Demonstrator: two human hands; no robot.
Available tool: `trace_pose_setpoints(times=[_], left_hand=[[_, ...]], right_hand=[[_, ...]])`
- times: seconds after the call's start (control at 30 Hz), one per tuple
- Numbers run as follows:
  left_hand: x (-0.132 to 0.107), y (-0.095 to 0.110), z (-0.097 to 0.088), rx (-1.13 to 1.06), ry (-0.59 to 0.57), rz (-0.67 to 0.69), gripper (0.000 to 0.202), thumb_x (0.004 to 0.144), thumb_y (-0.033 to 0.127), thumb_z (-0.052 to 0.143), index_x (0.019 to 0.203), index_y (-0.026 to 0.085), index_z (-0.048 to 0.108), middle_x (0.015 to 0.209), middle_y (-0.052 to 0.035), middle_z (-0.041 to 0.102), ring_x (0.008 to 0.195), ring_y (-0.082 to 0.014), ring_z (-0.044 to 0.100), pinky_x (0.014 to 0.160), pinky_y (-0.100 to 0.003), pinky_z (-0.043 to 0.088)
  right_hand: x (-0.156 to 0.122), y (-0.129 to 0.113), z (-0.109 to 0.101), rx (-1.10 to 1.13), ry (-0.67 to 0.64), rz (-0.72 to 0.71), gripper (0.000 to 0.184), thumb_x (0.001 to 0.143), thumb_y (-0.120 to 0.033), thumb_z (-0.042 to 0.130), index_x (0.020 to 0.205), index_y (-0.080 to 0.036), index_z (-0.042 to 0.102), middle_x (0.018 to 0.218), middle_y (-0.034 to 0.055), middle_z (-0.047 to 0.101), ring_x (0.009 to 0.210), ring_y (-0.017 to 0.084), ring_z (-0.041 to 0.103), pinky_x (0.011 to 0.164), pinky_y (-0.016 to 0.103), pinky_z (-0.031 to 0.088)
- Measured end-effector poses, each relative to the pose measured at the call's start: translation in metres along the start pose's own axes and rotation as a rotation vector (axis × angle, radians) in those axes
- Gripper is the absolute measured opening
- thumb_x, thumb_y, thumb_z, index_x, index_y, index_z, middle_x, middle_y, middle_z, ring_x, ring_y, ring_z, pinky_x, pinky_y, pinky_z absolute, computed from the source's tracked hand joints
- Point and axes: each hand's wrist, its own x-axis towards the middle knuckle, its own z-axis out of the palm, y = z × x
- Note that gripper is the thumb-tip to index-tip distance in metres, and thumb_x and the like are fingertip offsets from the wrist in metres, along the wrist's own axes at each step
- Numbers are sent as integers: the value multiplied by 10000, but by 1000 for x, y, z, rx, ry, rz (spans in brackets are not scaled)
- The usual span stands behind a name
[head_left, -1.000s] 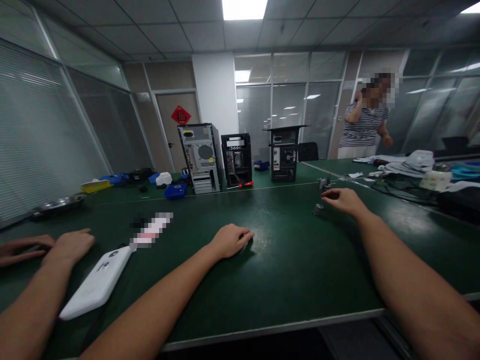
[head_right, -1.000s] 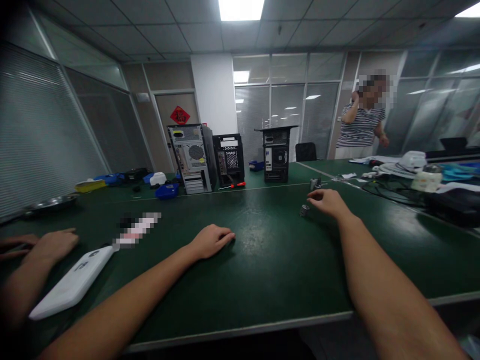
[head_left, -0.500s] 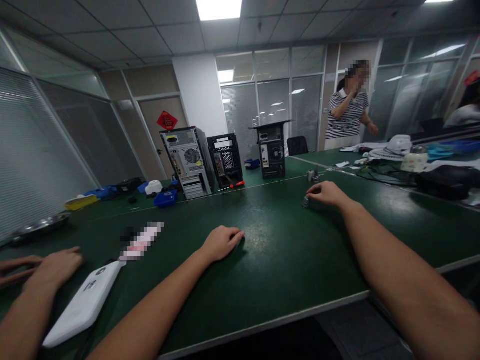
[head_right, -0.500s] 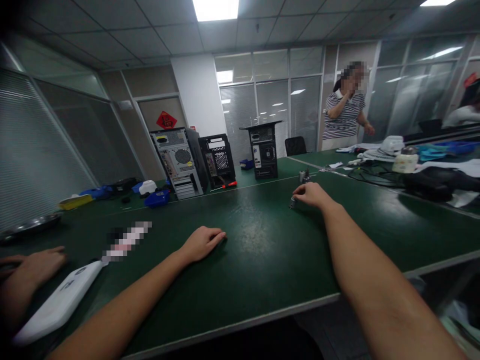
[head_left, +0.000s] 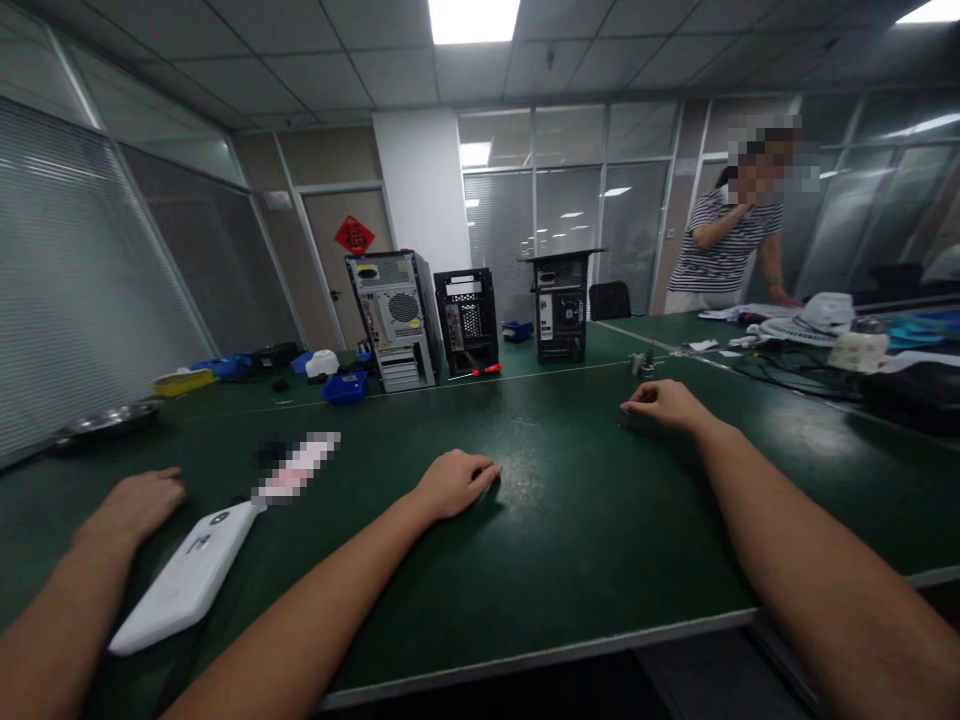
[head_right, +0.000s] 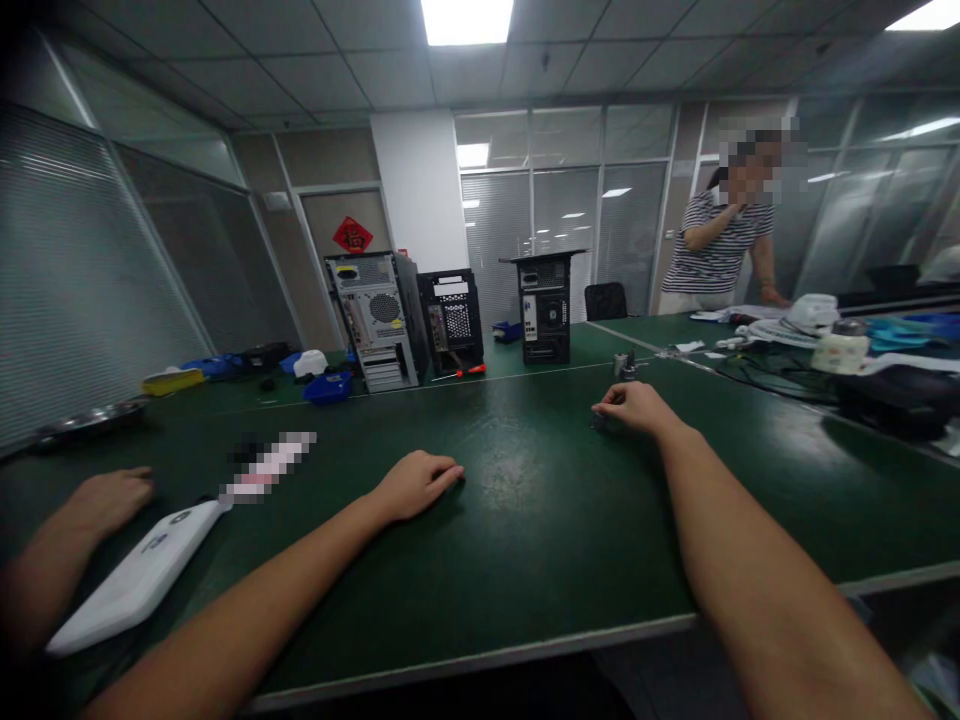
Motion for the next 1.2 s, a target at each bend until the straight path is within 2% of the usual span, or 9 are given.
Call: trace_pose_setpoints(times=[0.27,0.47,0.77,1.03,1.2], left_hand=[[-2,-6,1,-8,0,-12,505,1031,536,340,918,231,725,813,-42,722,744,-184,647,668,-269,392],[-4,-6,0,-10,14,1,493,1032,528,348,902,229,717,821,-39,721,725,-181,640,650,-274,381],[-4,-3,-3,-18,2,2,503,1034,524,344,880,220,715,788,-41,709,716,-181,639,651,-269,395],[0,0,-1,-5,-3,-4,524,1036,529,322,885,217,716,788,-40,708,712,-175,634,640,-271,379],[1,1,-2,-32,-11,2,512,1042,519,317,897,220,706,775,-29,695,695,-168,621,640,-265,371]], right_hand=[[-2,-5,3,20,1,16,415,681,-635,735,761,-229,760,815,58,761,790,251,691,698,337,518],[-2,-7,3,16,1,25,368,681,-595,746,778,-242,784,840,63,770,822,272,703,717,354,530],[-2,-3,7,254,-98,38,350,742,-482,737,967,-221,799,985,83,779,977,292,708,965,423,515],[-7,-6,13,436,-173,45,640,611,-363,875,1213,-201,729,1129,108,747,1083,282,685,1034,423,505],[-7,-10,18,420,-123,35,631,664,-334,849,1261,-197,701,1171,123,730,1121,280,666,1049,433,487]])
